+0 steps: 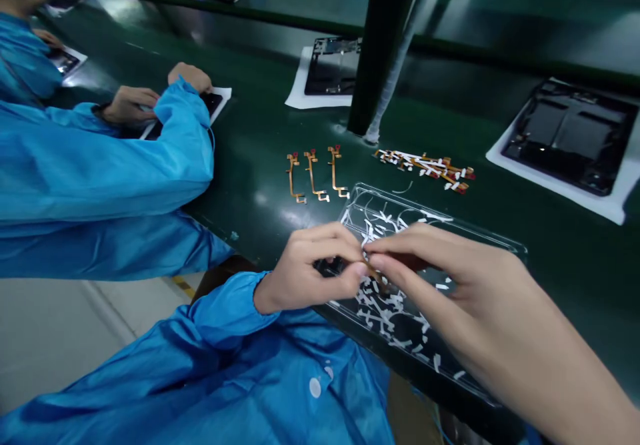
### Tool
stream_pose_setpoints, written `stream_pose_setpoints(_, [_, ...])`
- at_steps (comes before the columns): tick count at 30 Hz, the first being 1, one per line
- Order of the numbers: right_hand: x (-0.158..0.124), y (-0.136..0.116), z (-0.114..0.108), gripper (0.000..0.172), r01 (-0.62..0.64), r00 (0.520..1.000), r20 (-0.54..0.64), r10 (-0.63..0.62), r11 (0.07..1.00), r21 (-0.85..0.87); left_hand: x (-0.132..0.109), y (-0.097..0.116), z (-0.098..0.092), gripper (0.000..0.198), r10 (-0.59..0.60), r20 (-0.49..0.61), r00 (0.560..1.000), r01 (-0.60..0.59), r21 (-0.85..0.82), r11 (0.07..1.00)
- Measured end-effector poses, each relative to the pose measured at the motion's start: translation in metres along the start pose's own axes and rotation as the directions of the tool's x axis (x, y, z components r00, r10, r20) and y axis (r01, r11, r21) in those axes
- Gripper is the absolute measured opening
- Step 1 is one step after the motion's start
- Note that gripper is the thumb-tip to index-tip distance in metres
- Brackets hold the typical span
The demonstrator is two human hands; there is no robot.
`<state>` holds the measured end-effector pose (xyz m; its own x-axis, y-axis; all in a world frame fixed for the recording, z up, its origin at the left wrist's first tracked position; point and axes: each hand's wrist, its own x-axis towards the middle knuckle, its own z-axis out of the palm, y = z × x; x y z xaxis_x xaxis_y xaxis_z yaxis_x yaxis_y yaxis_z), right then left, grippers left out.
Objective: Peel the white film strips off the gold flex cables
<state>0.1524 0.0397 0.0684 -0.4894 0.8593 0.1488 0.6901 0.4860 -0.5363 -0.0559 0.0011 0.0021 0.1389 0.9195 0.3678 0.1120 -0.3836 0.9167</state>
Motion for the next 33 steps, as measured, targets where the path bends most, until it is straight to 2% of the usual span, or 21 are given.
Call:
stream_pose_setpoints(1, [0.016,-0.014,0.002,0.031,-0.009,0.996,0.094,-0.003,0.993,0.118,-0.003,-0.003,-0.009,0.020,-0.049,-0.024,0.999,0.046,-0.092,0.995])
stream_pose_setpoints(3, [0.052,-0.036,0.009,0.027,-0.109,0.970,0.239,0.033,0.943,0.313,-0.010,-0.013,-0.029,0.029,-0.186,-0.023,0.982,0.167,-0.336,0.927])
stream_pose_setpoints(5, [0.090,-0.053,0.027,0.021,-0.183,0.943,0.333,0.023,0.870,0.457,-0.020,-0.024,-0.049,0.042,-0.293,0.026,0.956,0.262,-0.530,0.806])
stream_pose_setpoints(7, [0.128,-0.064,0.054,0.012,-0.248,0.929,0.366,0.048,0.816,0.522,-0.031,-0.035,-0.067,0.053,-0.362,-0.009,0.932,0.289,-0.582,0.760])
stream_pose_setpoints(9, [0.163,-0.070,0.088,0.012,-0.273,0.922,0.379,0.077,0.825,0.495,-0.041,-0.045,-0.084,0.057,-0.407,-0.158,0.900,0.284,-0.495,0.821])
stream_pose_setpoints(12, [0.205,-0.067,0.139,0.014,-0.259,0.931,0.345,0.116,0.877,0.404,-0.052,-0.057,-0.104,0.059,-0.393,-0.407,0.825,0.315,-0.247,0.916])
stream_pose_setpoints(14, [0.223,-0.060,0.162,0.016,-0.244,0.939,0.318,0.135,0.910,0.335,-0.056,-0.063,-0.111,0.060,-0.373,-0.469,0.801,0.351,-0.137,0.926])
stream_pose_setpoints(16, [0.233,-0.050,0.170,0.019,-0.220,0.948,0.283,0.144,0.940,0.261,-0.058,-0.065,-0.113,0.055,-0.357,-0.472,0.806,0.374,-0.060,0.925])
stream_pose_setpoints(18, [0.235,-0.039,0.160,0.025,-0.196,0.958,0.245,0.146,0.962,0.191,-0.058,-0.062,-0.112,0.044,-0.312,-0.456,0.834,0.381,0.066,0.922])
stream_pose_setpoints(20, [0.227,-0.026,0.133,0.031,-0.181,0.965,0.214,0.153,0.976,0.120,-0.057,-0.057,-0.110,0.033,-0.260,-0.425,0.867,0.379,0.221,0.899])
stream_pose_setpoints(22, [0.213,-0.011,0.093,0.033,-0.180,0.966,0.195,0.169,0.983,0.036,-0.057,-0.052,-0.109,0.026,-0.229,-0.373,0.899,0.362,0.338,0.869])
stream_pose_setpoints(25, [0.183,0.018,0.027,0.042,-0.200,0.964,0.149,0.221,0.969,-0.144,-0.058,-0.049,-0.108,0.023,-0.206,-0.307,0.929,0.325,0.413,0.851])
stream_pose_setpoints(28, [0.155,0.057,-0.020,0.037,-0.206,0.964,0.097,0.246,0.930,-0.304,-0.061,-0.048,-0.106,0.021,-0.175,-0.290,0.941,0.292,0.432,0.853])
stream_pose_setpoints(30, [0.143,0.085,-0.031,0.034,-0.194,0.965,0.105,0.242,0.919,-0.342,-0.063,-0.046,-0.101,0.020,-0.150,-0.280,0.948,0.262,0.422,0.868])
stream_pose_setpoints(33, [0.136,0.118,-0.019,0.030,-0.142,0.966,0.165,0.201,0.939,-0.314,-0.061,-0.039,-0.090,0.019,-0.133,-0.243,0.961,0.221,0.385,0.896])
